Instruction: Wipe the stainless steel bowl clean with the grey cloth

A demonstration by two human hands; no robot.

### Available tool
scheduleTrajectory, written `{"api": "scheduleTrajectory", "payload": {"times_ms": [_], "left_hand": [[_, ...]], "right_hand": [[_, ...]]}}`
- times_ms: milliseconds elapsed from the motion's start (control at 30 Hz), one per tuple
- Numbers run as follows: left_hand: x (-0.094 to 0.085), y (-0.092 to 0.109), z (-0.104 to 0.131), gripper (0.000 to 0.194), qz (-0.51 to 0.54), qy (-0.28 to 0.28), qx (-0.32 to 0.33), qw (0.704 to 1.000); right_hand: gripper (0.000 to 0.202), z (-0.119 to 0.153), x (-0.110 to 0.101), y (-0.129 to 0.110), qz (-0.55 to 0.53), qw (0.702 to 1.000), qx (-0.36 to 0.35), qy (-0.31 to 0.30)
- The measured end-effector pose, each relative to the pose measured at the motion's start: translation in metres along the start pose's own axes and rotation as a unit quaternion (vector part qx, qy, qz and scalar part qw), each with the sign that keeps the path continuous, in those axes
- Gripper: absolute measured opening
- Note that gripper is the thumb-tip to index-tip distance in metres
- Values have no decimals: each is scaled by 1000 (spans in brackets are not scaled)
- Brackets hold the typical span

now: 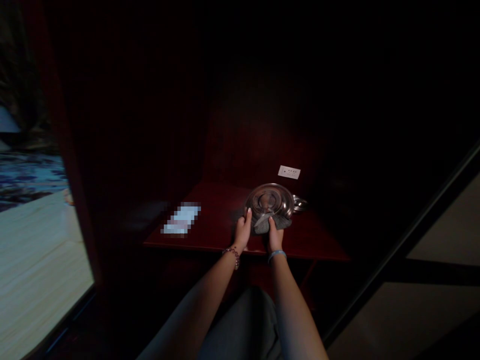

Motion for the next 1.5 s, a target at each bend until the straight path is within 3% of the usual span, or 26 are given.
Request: {"api": "scheduleTrajectory", "payload": {"times_ms": [167,333,533,733,833,1000,1100,1367,1500], "left_hand": [[16,4,5,45,-64,-88,45,993],[21,-1,5,44,-120,-107,54,986],[2,-5,-1,55,-158,-2,10,987],[-16,8,4,60,-128,81,24,988],[-11,8,5,56,-123,46,18,991],[19,-1,4,44,-104,-94,38,989],[27,-4,3,48,-85,-123,56,987],[-6,3,0,56,-67,39,31,996],[-11,8,3,53,-40,54,39,997]], "right_hand": [[55,0,0,-2,-14,1000,4,-8],[57,-1,-1,0,-10,1000,8,-5],[56,-2,-1,3,22,1000,-4,-5],[52,-2,-4,-1,41,999,-14,11],[51,-1,-5,-2,31,999,-9,21],[52,-1,-7,0,18,999,8,26],[51,-2,-7,0,31,999,6,24],[53,-1,-4,0,47,999,-9,9],[53,-2,-3,2,38,999,-9,5]]}}
Point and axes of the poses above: each hand's wrist, its own z-axis away from the middle knuckle, its own x-axis out of the palm, y = z × x, the point moved 8 cm from there along -z, towards the middle knuckle, and after that the axes turned 1 degree about y, right-handed, at the moved point
